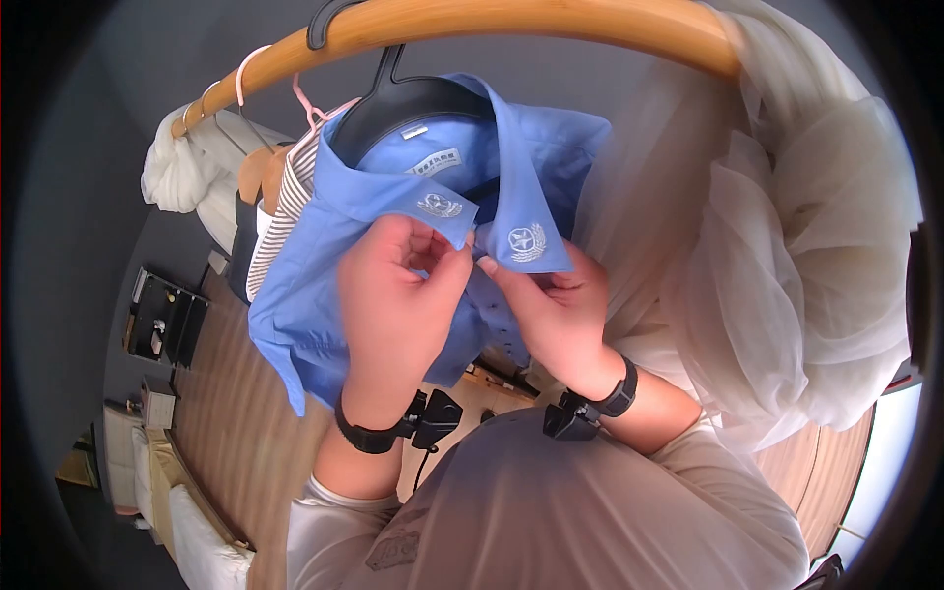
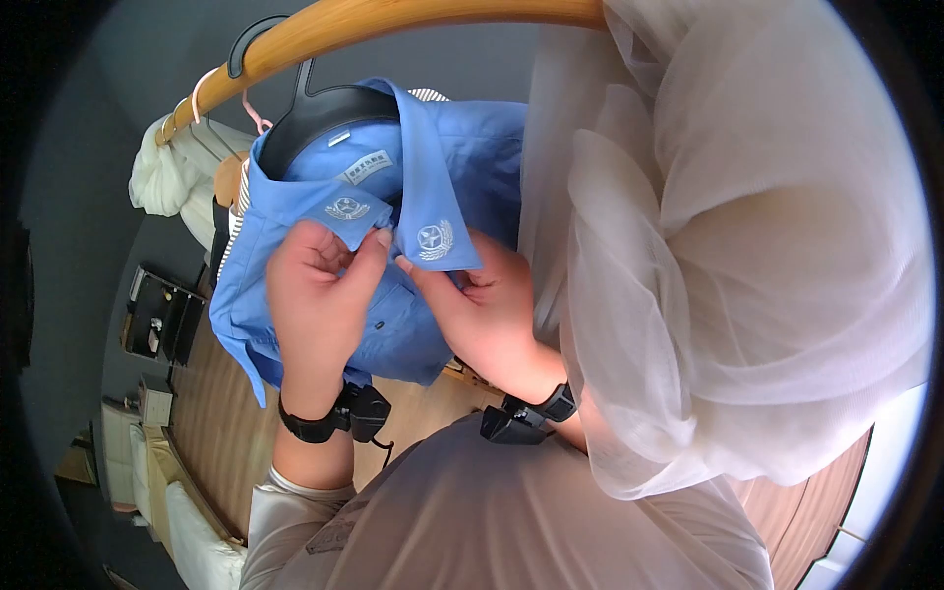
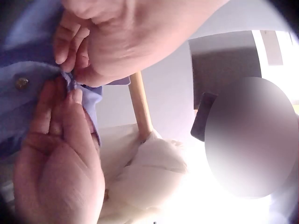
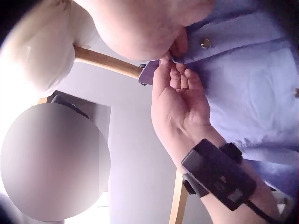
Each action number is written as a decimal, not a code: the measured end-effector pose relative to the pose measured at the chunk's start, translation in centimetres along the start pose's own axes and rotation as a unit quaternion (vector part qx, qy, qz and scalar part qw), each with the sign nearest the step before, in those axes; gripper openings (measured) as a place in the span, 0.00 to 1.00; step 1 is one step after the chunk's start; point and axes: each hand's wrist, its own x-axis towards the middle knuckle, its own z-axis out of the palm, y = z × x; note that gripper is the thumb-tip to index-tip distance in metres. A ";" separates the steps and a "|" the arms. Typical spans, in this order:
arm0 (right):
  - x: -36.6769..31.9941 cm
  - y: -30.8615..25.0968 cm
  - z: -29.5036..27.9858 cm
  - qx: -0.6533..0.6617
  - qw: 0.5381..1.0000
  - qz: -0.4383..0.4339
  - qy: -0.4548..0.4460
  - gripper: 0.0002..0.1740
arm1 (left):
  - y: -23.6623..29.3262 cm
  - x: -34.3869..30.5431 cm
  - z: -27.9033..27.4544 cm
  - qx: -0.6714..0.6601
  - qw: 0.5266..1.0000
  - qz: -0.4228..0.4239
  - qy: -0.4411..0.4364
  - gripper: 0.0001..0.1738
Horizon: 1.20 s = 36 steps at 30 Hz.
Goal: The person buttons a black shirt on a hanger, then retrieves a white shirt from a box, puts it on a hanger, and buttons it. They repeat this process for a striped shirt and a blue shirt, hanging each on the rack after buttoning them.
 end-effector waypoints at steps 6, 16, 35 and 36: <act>0.0 0.2 -0.3 0.002 1.000 -0.004 -0.019 0.10 | 0.4 -0.6 0.0 0.024 0.999 0.031 -0.003 0.09; 1.2 1.3 -0.4 -0.162 0.980 -0.112 -0.039 0.18 | -1.2 -0.3 0.4 0.030 0.994 0.099 -0.032 0.07; 2.6 0.5 0.7 0.072 0.993 0.088 -0.015 0.23 | -3.7 0.1 1.4 -0.016 0.995 0.099 0.010 0.09; 2.3 0.5 0.7 0.037 0.997 0.062 -0.023 0.24 | -3.7 0.3 1.3 -0.008 0.995 0.102 0.011 0.10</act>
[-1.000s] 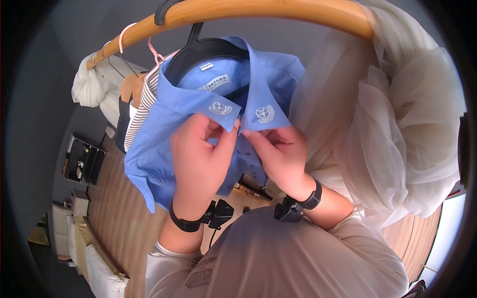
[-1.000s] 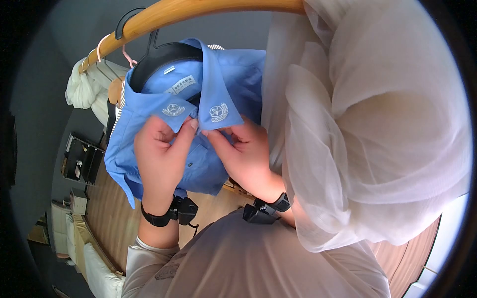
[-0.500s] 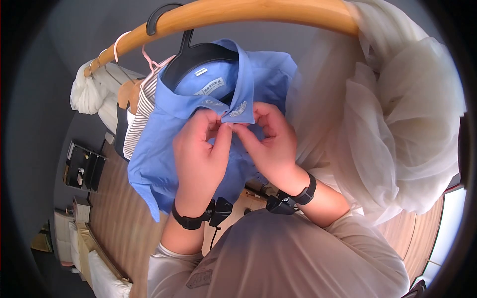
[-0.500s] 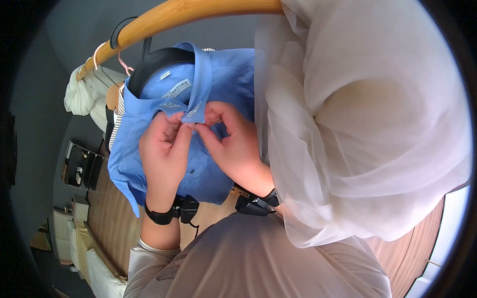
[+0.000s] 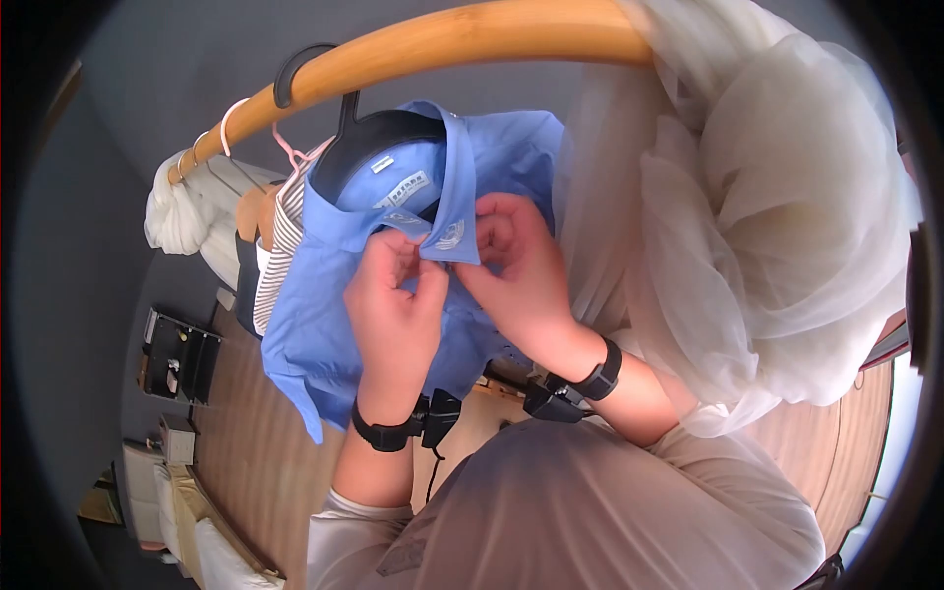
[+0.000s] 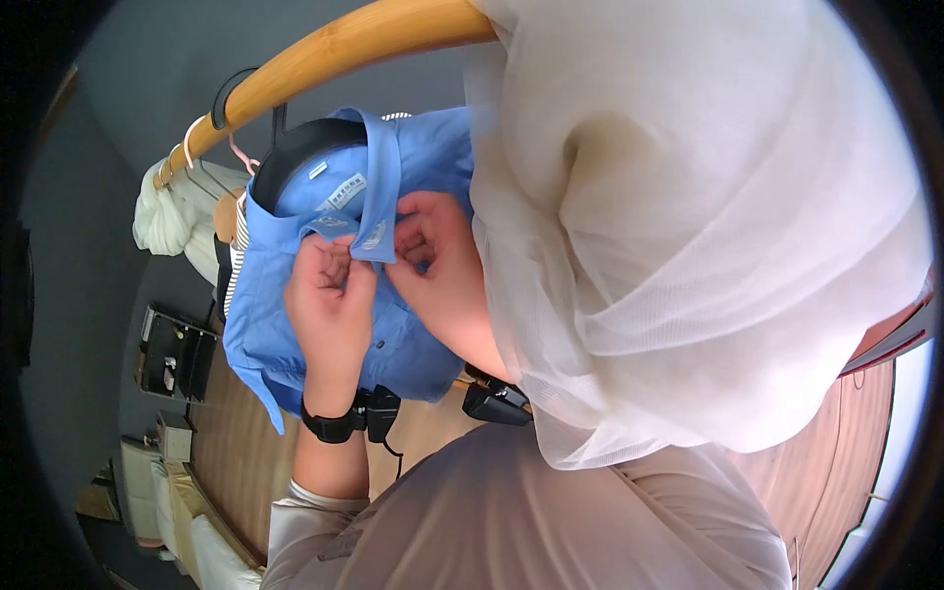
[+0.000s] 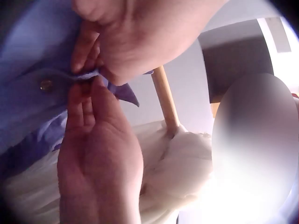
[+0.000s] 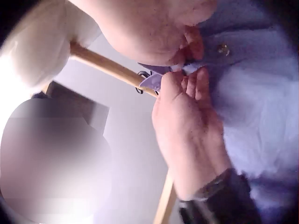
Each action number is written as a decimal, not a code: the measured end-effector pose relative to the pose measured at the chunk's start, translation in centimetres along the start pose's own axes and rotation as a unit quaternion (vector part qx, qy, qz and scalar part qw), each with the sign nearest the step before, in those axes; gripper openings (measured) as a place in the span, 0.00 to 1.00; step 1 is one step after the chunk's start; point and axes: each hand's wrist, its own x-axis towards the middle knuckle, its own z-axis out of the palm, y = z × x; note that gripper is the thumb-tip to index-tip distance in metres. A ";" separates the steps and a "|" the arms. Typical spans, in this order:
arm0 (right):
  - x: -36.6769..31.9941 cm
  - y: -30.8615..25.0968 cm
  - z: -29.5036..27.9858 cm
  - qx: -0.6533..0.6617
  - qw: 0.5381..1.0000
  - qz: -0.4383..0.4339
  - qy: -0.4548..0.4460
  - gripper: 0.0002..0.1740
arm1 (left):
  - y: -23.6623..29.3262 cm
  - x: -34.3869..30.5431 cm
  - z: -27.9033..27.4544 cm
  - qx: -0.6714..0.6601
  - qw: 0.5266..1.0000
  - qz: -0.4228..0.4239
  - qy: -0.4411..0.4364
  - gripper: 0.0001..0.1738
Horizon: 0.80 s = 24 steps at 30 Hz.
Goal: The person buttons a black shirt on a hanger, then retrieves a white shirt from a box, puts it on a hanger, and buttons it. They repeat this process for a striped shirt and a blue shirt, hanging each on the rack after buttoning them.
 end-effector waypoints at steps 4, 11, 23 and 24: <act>0.5 0.4 0.0 0.083 0.995 0.052 -0.034 0.26 | 0.9 0.4 -1.3 -0.148 0.983 -0.095 -0.055 0.13; 1.2 -1.9 -1.1 0.243 0.938 0.209 -0.128 0.25 | 0.6 -0.3 -2.4 -0.089 0.993 -0.044 -0.057 0.18; 2.4 -4.2 -1.9 -0.299 0.874 -0.371 -0.094 0.12 | 0.6 -3.1 -3.2 0.081 0.983 0.163 -0.023 0.27; 3.1 -3.4 -1.9 -0.334 0.858 -0.369 -0.125 0.10 | 1.2 -3.1 -3.7 0.128 0.973 0.193 -0.027 0.27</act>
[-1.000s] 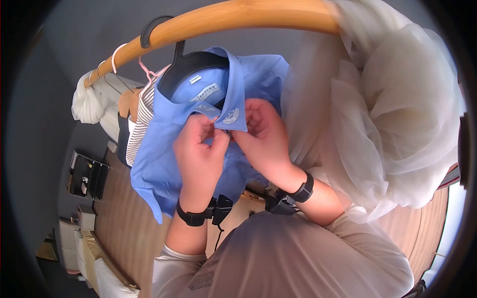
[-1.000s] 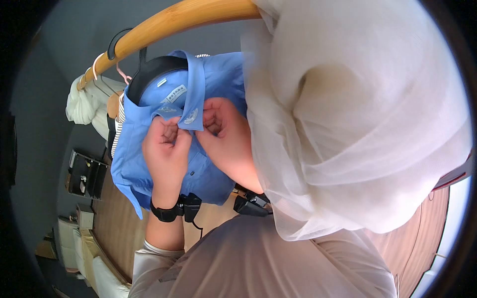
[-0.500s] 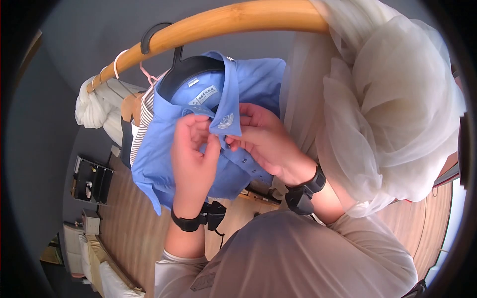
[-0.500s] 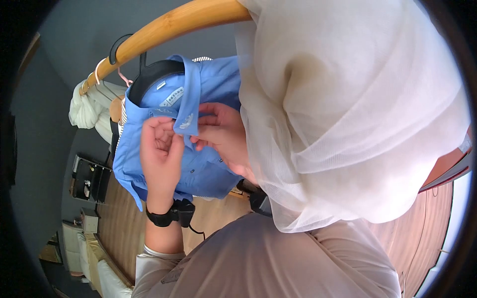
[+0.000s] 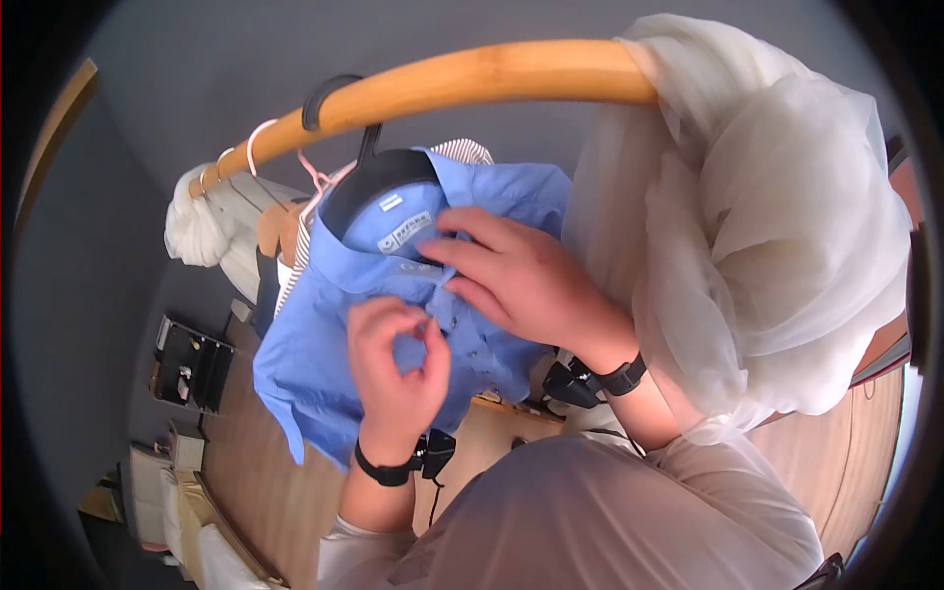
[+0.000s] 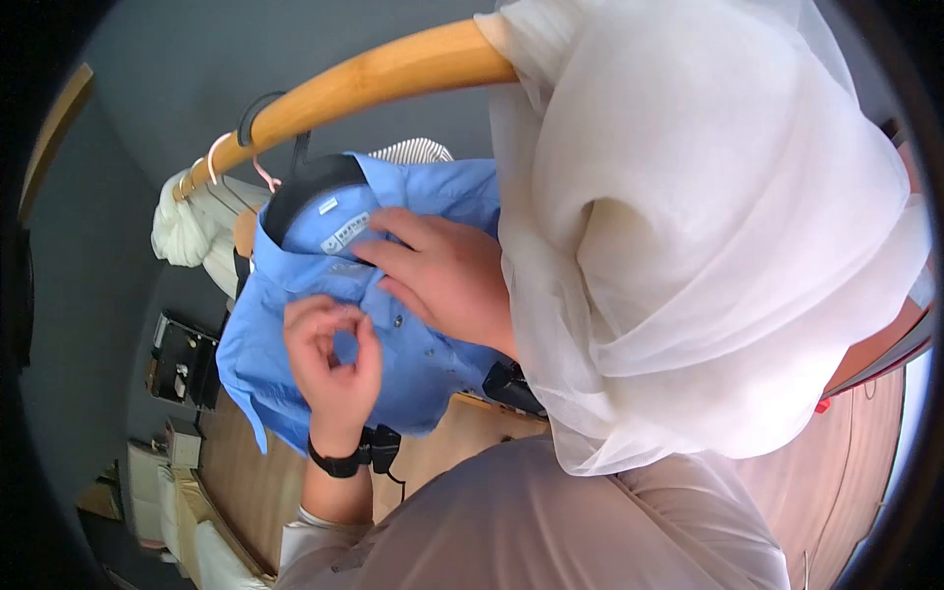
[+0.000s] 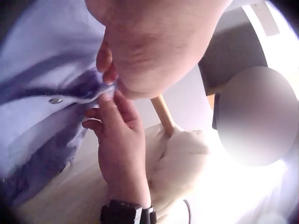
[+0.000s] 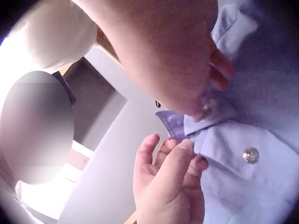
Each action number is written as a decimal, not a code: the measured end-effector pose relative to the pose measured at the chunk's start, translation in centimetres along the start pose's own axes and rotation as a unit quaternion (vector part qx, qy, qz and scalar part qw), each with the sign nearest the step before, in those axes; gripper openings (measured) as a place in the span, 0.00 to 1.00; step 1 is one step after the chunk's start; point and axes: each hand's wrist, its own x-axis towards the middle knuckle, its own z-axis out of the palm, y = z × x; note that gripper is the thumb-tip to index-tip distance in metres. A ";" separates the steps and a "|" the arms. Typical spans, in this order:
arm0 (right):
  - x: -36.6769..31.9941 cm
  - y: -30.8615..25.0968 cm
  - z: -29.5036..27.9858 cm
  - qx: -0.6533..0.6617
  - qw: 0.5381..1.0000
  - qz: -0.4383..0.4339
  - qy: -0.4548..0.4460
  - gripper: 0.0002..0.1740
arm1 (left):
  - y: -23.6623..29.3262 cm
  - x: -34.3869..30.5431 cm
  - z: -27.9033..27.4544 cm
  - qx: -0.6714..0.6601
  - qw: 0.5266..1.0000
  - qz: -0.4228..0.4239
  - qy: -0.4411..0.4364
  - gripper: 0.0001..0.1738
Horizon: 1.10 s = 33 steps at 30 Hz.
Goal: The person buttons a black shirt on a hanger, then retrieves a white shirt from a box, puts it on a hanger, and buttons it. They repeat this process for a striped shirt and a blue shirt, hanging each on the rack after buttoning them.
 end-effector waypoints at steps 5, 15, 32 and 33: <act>0.7 0.1 -0.7 0.017 0.997 -0.005 -0.069 0.05 | 4.1 4.4 -4.7 0.167 0.983 0.068 0.019 0.14; 1.2 -0.6 -0.4 0.007 0.999 -0.020 -0.041 0.05 | 1.7 6.1 -3.5 0.272 0.958 -0.009 -0.087 0.19; 2.6 1.9 -0.3 -0.047 0.984 0.094 0.144 0.29 | -0.4 4.2 -7.6 0.285 0.952 -0.091 -0.070 0.26; 3.1 1.9 0.3 -0.076 0.987 0.074 0.121 0.29 | -0.1 3.9 -6.8 0.318 0.930 -0.125 -0.132 0.26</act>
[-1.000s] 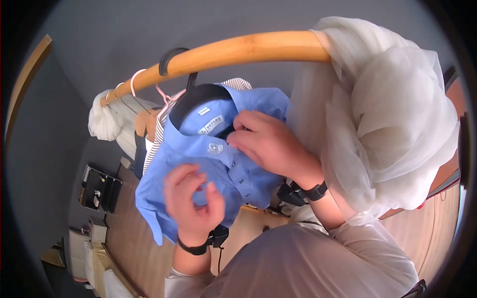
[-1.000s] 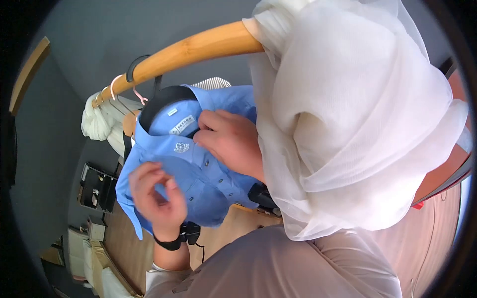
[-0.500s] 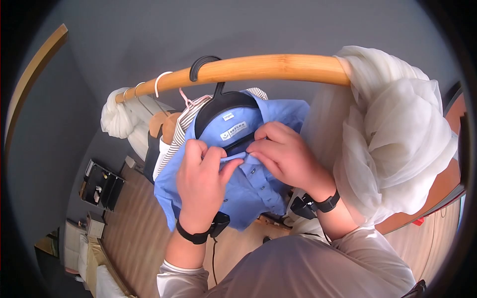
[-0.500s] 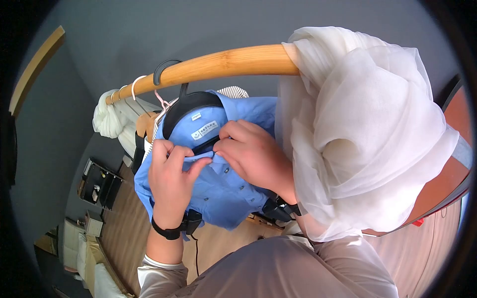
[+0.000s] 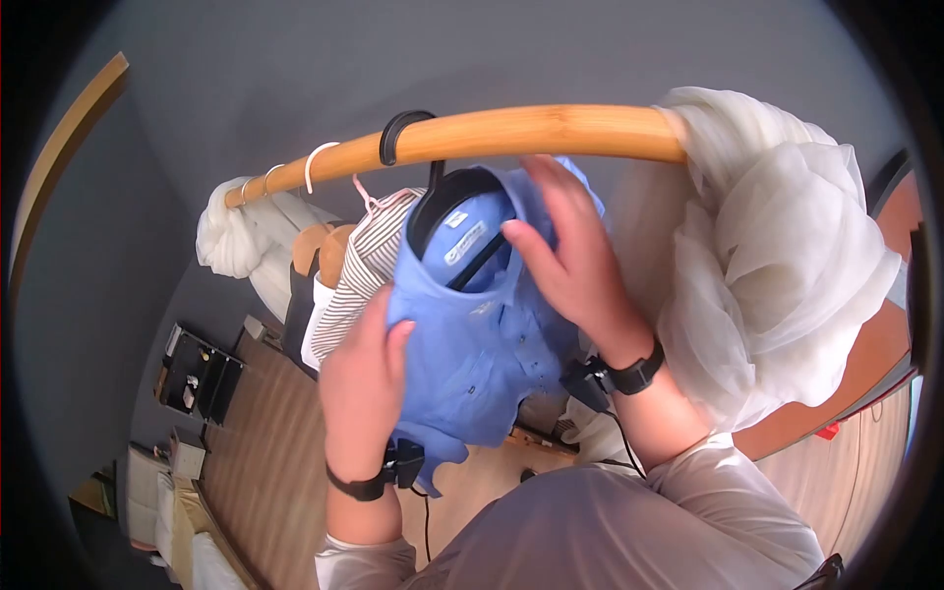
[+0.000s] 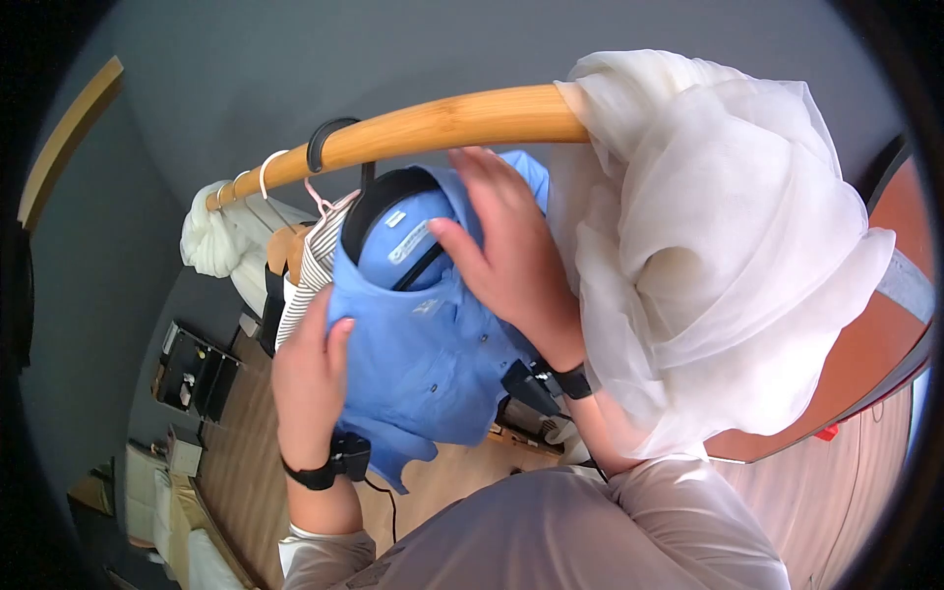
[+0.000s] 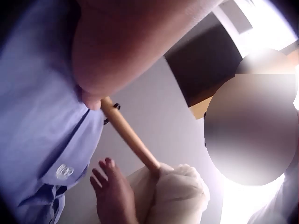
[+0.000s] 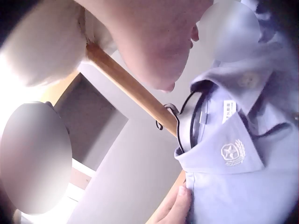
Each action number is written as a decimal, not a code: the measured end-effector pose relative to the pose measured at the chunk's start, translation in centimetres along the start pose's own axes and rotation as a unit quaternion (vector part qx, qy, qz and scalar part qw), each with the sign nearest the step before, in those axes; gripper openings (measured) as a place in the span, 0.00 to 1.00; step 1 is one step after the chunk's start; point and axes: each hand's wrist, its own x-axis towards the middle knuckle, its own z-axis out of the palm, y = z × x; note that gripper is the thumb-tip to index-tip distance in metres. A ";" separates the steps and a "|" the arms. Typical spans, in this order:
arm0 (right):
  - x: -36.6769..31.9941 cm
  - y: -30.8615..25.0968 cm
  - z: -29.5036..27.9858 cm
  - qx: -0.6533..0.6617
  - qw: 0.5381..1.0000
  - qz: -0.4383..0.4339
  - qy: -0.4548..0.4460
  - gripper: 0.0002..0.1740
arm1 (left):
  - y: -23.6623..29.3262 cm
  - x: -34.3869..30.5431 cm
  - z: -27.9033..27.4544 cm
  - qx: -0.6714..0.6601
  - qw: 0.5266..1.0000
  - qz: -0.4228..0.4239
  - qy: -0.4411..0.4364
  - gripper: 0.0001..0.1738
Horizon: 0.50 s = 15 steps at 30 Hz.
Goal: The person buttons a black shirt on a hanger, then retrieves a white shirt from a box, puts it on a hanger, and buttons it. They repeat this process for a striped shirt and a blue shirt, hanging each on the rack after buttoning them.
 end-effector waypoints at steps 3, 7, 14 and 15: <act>1.3 -0.2 0.9 -0.027 0.999 -0.039 -0.012 0.28 | -0.6 -0.2 1.9 -0.009 0.993 0.111 0.040 0.29; 1.8 1.0 0.3 -0.071 0.996 -0.047 0.003 0.25 | -0.6 -0.6 2.2 -0.045 0.986 0.146 0.065 0.32; 0.3 1.2 0.3 -0.120 0.991 -0.065 -0.005 0.29 | -3.7 -4.4 3.2 -0.162 0.983 0.047 0.075 0.28; 0.2 1.0 0.5 -0.113 0.992 -0.063 -0.003 0.30 | -4.4 -5.1 3.4 -0.181 0.979 0.038 0.087 0.27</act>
